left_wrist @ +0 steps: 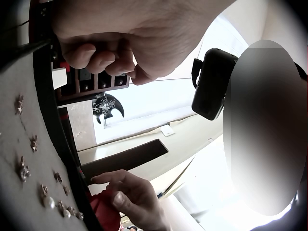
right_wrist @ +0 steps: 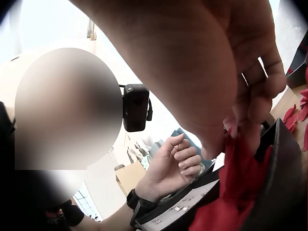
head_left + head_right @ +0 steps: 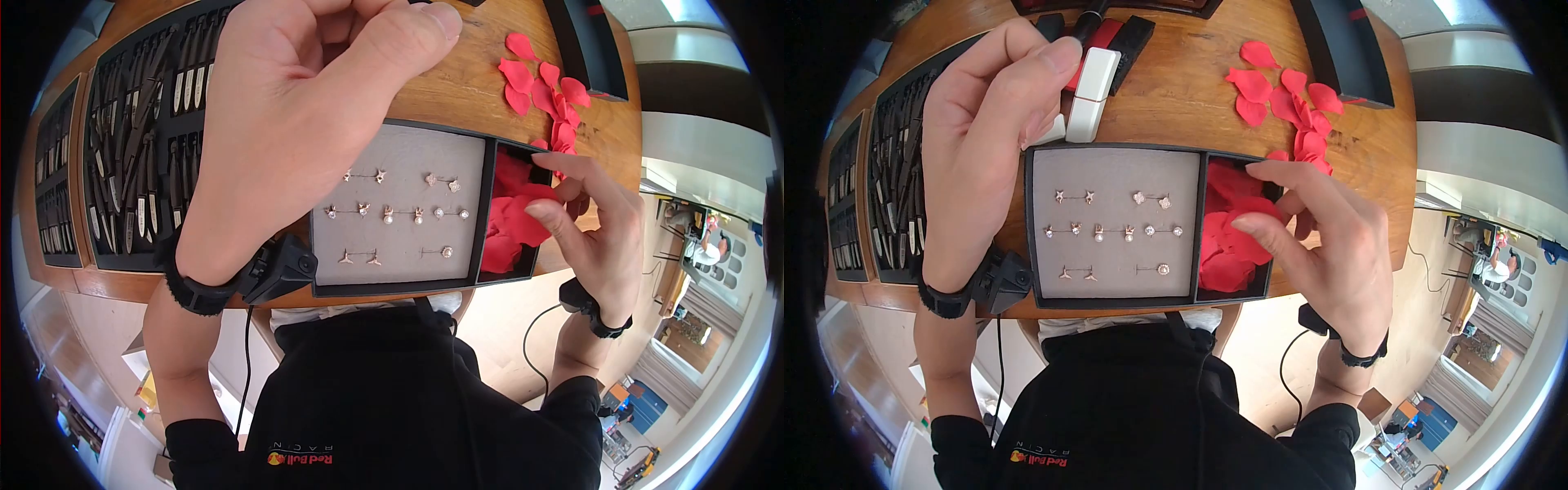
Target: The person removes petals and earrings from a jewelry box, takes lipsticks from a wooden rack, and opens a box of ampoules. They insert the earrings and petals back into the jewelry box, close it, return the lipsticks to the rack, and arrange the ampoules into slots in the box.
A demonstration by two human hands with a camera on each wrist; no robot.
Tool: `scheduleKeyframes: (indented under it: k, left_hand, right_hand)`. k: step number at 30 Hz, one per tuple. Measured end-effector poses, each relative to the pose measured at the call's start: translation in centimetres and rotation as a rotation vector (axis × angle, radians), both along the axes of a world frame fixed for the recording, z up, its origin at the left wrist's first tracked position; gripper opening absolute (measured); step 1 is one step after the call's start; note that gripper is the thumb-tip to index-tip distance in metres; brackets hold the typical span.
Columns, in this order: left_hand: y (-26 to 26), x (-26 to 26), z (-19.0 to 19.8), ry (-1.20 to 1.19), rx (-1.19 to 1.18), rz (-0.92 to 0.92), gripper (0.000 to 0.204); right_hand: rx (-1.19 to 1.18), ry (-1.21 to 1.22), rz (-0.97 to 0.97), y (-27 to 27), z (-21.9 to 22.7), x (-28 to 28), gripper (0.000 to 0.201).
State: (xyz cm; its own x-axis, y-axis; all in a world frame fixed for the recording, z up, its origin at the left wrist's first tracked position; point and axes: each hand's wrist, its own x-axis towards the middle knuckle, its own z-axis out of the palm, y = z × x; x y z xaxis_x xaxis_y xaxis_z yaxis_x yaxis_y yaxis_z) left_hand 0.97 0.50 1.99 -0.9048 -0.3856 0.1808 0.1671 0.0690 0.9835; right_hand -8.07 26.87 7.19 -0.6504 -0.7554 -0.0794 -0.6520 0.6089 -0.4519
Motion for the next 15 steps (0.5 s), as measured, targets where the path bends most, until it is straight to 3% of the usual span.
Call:
scheduleKeyframes:
  k: [2,6,9,11,13,15]
  left_hand:
    - [-0.1,-0.1,-0.1,0.006,-0.005,-0.002,0.03]
    - [-0.1,-0.1,-0.2,0.021,-0.008,-0.008,0.03]
    - [-0.1,0.0,-0.1,0.011,-0.014,-0.012,0.03]
    - [-0.1,0.0,-0.1,0.005,-0.019,-0.017,0.031]
    - [-0.1,0.0,-0.2,0.015,-0.007,-0.022,0.03]
    - [0.0,0.0,-0.1,0.005,-0.006,-0.018,0.03]
  right_hand:
    - [-0.116,-0.011,-0.095,-0.1,-0.1,0.3,0.031]
    - [-0.189,0.038,-0.106,0.1,-0.5,0.7,0.027]
    - [-0.115,0.072,0.025,0.3,-0.8,0.7,0.024]
    - [-0.052,0.29,0.181,-0.1,-1.6,0.5,0.022]
    - [-0.071,0.296,0.145,-0.5,-2.5,0.6,0.019]
    - [-0.019,0.346,0.24,-0.9,-2.7,0.3,0.017]
